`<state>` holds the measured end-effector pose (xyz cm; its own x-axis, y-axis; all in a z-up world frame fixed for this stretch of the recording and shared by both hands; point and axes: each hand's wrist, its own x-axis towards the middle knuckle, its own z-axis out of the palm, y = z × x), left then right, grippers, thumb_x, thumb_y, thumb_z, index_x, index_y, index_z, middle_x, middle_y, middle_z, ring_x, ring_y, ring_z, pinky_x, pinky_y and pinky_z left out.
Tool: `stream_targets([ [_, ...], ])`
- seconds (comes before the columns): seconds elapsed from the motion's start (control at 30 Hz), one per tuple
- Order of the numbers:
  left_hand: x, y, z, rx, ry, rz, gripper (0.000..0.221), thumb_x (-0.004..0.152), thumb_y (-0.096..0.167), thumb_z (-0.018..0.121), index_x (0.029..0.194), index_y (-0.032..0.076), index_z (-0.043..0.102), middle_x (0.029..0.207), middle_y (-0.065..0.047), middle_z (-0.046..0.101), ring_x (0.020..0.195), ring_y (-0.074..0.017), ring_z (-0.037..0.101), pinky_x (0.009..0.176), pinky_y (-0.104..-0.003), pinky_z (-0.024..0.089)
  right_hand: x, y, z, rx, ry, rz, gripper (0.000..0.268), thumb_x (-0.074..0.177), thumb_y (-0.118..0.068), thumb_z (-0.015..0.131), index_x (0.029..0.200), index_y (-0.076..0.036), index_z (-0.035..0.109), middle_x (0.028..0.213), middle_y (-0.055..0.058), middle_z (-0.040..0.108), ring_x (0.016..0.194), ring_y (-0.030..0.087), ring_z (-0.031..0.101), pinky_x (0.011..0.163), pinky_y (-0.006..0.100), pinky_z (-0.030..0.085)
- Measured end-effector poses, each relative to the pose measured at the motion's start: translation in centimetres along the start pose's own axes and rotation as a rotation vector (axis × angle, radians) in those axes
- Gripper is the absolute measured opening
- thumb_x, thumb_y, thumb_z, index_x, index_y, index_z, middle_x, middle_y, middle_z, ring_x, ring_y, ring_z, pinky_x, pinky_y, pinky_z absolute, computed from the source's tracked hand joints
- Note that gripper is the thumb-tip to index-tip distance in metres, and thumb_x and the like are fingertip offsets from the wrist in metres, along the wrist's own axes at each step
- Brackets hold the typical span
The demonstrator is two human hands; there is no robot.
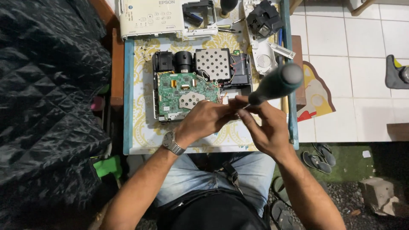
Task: Removing screws from a motherboard inside an Epson projector using a manual screwdriver.
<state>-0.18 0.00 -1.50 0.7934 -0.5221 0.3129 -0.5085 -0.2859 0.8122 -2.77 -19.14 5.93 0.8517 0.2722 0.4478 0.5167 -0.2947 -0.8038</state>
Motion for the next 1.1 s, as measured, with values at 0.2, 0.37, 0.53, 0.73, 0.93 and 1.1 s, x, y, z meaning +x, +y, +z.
stream_targets([
  [0.2,-0.4,-1.9,1.3,0.237,0.162,0.064,0.03,0.094,0.047,0.072,0.077,0.023,0.067,0.06,0.009,0.065,0.057,-0.013,0.069,0.052,-0.026,0.053,-0.2,-0.8,-0.5,-0.178,-0.026,-0.064,0.033,0.088,0.002,0.078,0.12,-0.003,0.077,0.093,0.011,0.08,0.086,0.029,0.078,0.078,0.04,0.06],
  [0.37,0.1,2.1,-1.2,0.089,0.118,0.075,0.03,0.097,0.034,0.071,0.079,0.01,0.071,0.068,-0.006,0.071,0.062,-0.0261,0.072,0.053,-0.032,0.055,0.1,-2.1,0.0,-0.101,-0.045,-0.057,0.048,0.097,0.013,0.058,0.144,0.001,0.057,0.11,0.018,0.079,0.101,0.034,0.077,0.084,0.045,0.059],
  [0.53,-0.1,2.0,-1.3,0.003,0.084,0.056,0.023,0.099,0.03,0.067,0.088,0.011,0.073,0.073,-0.005,0.072,0.066,-0.0251,0.072,0.059,-0.032,0.057,-0.2,-2.4,-0.6,-0.112,-0.056,-0.053,0.048,0.1,0.012,0.053,0.147,0.003,0.052,0.115,0.018,0.078,0.103,0.033,0.077,0.087,0.043,0.058],
  [0.73,-0.1,1.9,-1.1,0.001,0.089,0.057,0.015,0.099,0.026,0.068,0.093,0.013,0.072,0.073,-0.004,0.071,0.066,-0.0254,0.072,0.059,-0.033,0.056,0.1,-3.1,-1.4,-0.11,-0.077,-0.044,0.048,0.098,0.012,0.054,0.146,0.003,0.053,0.113,0.016,0.078,0.101,0.031,0.078,0.085,0.04,0.058],
  [0.93,-4.3,-1.4,1.5,0.25,0.105,-0.05,0.018,0.101,0.028,0.063,0.094,0.013,0.071,0.067,-0.003,0.065,0.056,-0.0222,0.065,0.054,-0.032,0.052,-1.0,-2.3,-2.7,-0.065,0.017,-0.031,0.043,0.097,0.013,0.057,0.139,0.007,0.057,0.102,0.019,0.078,0.092,0.027,0.078,0.083,0.035,0.059],
  [1.1,-6.9,-3.3,5.1,0.417,0.17,-0.104,0.018,0.103,0.023,0.058,0.091,0.014,0.067,0.059,0.001,0.057,0.043,-0.0175,0.056,0.046,-0.028,0.047,-2.6,0.0,-4.0,-0.045,0.086,-0.018,0.032,0.097,0.011,0.059,0.129,0.014,0.062,0.094,0.023,0.077,0.084,0.029,0.078,0.077,0.036,0.062],
])
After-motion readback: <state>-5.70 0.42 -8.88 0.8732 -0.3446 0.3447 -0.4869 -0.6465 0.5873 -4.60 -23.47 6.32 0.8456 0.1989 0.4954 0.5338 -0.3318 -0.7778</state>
